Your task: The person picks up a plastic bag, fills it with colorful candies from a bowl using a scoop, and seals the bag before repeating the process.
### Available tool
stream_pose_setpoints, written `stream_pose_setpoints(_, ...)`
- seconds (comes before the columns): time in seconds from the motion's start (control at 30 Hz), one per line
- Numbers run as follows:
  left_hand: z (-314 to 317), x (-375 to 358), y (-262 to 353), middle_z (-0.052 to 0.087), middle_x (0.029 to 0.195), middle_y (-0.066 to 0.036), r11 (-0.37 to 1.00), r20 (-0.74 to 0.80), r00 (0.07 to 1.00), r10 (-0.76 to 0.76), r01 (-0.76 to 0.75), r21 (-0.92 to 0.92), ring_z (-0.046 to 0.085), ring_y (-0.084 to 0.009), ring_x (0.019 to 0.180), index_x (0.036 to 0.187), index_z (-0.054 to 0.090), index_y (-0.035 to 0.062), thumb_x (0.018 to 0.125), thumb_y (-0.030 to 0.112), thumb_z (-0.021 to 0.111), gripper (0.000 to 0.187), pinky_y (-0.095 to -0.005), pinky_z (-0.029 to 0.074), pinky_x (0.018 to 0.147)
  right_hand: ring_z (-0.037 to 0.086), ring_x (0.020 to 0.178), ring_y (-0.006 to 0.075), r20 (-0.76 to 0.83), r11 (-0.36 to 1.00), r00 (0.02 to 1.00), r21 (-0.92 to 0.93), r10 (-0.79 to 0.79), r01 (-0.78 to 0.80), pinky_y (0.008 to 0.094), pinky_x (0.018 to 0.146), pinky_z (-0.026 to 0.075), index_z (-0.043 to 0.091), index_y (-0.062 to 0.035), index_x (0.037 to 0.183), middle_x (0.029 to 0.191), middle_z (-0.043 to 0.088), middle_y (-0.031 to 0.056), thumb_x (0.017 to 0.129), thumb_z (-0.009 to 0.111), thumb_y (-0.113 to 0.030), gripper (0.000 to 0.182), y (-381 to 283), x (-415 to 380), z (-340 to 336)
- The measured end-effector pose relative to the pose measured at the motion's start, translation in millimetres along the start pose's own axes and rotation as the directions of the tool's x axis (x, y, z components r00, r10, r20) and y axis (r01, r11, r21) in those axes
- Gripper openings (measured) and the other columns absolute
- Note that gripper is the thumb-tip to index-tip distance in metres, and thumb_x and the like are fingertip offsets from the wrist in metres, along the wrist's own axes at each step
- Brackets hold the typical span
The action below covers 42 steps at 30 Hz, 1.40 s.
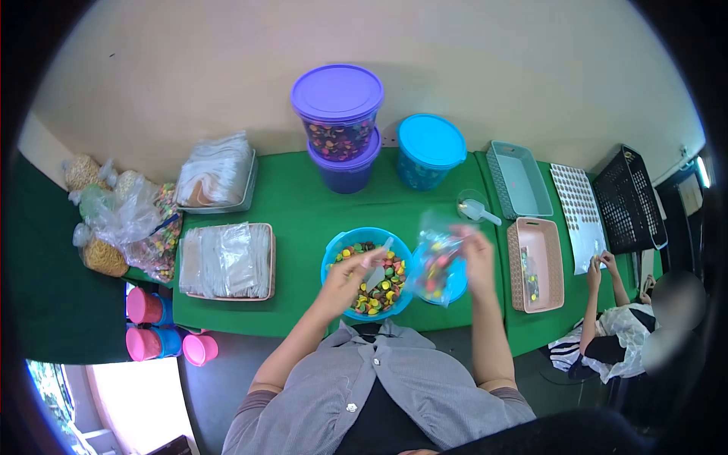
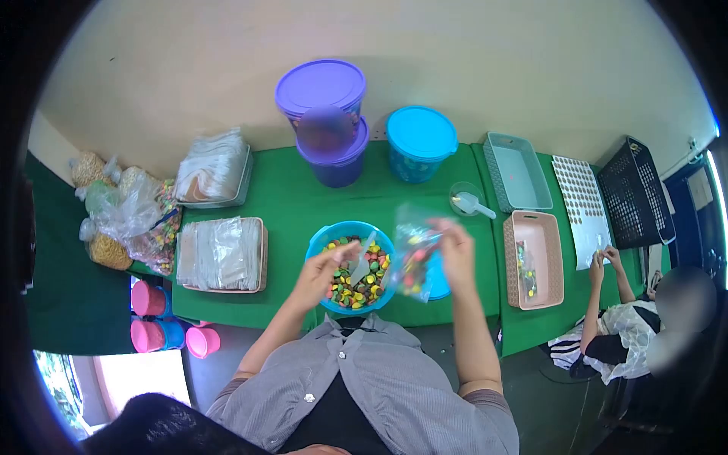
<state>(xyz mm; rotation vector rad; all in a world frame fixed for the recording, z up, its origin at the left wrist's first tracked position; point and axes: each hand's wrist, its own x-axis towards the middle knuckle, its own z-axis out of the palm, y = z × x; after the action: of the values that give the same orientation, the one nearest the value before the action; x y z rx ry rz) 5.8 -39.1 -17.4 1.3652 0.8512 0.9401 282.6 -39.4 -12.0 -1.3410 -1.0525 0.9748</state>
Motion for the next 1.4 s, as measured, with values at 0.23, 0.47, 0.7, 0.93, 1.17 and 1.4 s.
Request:
stream_pose_setpoints(0.23, -104.2, -4.0, -46.8, 0.065, 0.106, -0.008, 0.989, -0.508, 0.861, 0.035, 0.044, 0.143, 0.058, -0.0169, 0.098, 0.115, 0.063, 0.0027, 0.101, 0.026, 0.045, 0.033, -0.0322, 0.044, 0.092, 0.065, 0.088, 0.0273, -0.857, 0.977, 0.515, 0.131, 0.025, 0.171, 0.0333, 0.066, 0.062, 0.054, 0.0112, 0.11, 0.107, 0.059, 0.0198, 0.084, 0.059, 0.007, 0.026, 137.0, 48.3, -242.4)
stream_pose_setpoints(0.47, -217.0, -55.2, -127.4, 0.045, 0.137, -0.021, 0.354, -0.72, 0.597, 0.354, 0.627, 0.694, 0.042, -0.0393, 0.126, 0.129, 0.051, 0.0072, 0.083, 0.026, 0.067, 0.052, -0.0513, 0.034, 0.103, 0.062, 0.09, 0.0426, -0.949, 0.963, 0.284, 0.061, 0.138, -0.263, 0.0446, 0.08, 0.056, 0.049, 0.0097, 0.117, 0.107, 0.055, 0.0281, 0.082, 0.065, -0.01, 0.044, 248.1, 20.8, -332.1)
stream_pose_setpoints(0.7, -206.2, -69.9, -134.2, 0.038, 0.144, -0.02, 0.22, -0.799, 0.594, 0.094, 0.77, 0.599, 0.033, -0.0442, 0.133, 0.134, 0.049, 0.011, 0.081, 0.034, 0.068, 0.061, -0.0612, 0.029, 0.105, 0.048, 0.106, 0.0489, -0.934, 0.698, 0.252, -0.356, -0.252, -0.621, 0.0512, 0.089, 0.043, 0.029, -0.0054, 0.143, 0.118, 0.037, 0.0337, 0.079, 0.07, -0.031, 0.08, 145.4, 48.4, -202.1)
stream_pose_setpoints(0.93, -188.4, -69.0, -90.0, 0.067, 0.097, -0.023, 0.358, -0.81, 0.57, 0.14, 0.733, 0.578, 0.065, -0.0367, 0.095, 0.115, 0.063, 0.0041, 0.093, 0.009, 0.048, 0.027, -0.0438, 0.05, 0.083, 0.049, 0.101, 0.0385, -0.685, 0.73, 0.605, -0.642, -0.407, -0.235, 0.0459, 0.088, 0.043, 0.034, -0.0098, 0.142, 0.12, 0.033, 0.0252, 0.082, 0.063, -0.018, 0.067, 60.8, 61.2, -49.2)
stream_pose_setpoints(1.17, -109.6, -45.6, 10.5, 0.068, 0.1, -0.011, 0.961, -0.704, 0.664, 0.254, -0.091, 0.261, 0.066, -0.0208, 0.091, 0.111, 0.062, 0.0007, 0.101, 0.014, 0.045, 0.024, -0.0317, 0.05, 0.083, 0.051, 0.081, 0.0103, 0.221, 0.995, 0.973, -0.052, -0.07, 0.083, 0.0242, 0.075, 0.042, 0.043, -0.0082, 0.135, 0.095, 0.057, 0.0038, 0.094, 0.057, -0.018, 0.045, 23.7, 20.1, 90.1)
stream_pose_setpoints(1.4, -44.3, -36.1, 2.9, 0.066, 0.108, -0.012, 0.998, -0.262, 0.963, 0.056, -0.063, -0.021, 0.062, -0.0177, 0.102, 0.12, 0.057, 0.0008, 0.098, 0.012, 0.051, 0.025, -0.0306, 0.047, 0.092, 0.054, 0.08, 0.0073, 0.483, 0.971, 0.875, 0.207, 0.003, -0.118, 0.0234, 0.077, 0.043, 0.058, -0.0028, 0.095, 0.084, 0.06, 0.001, 0.094, 0.061, -0.022, 0.019, -13.7, -23.0, 131.5)
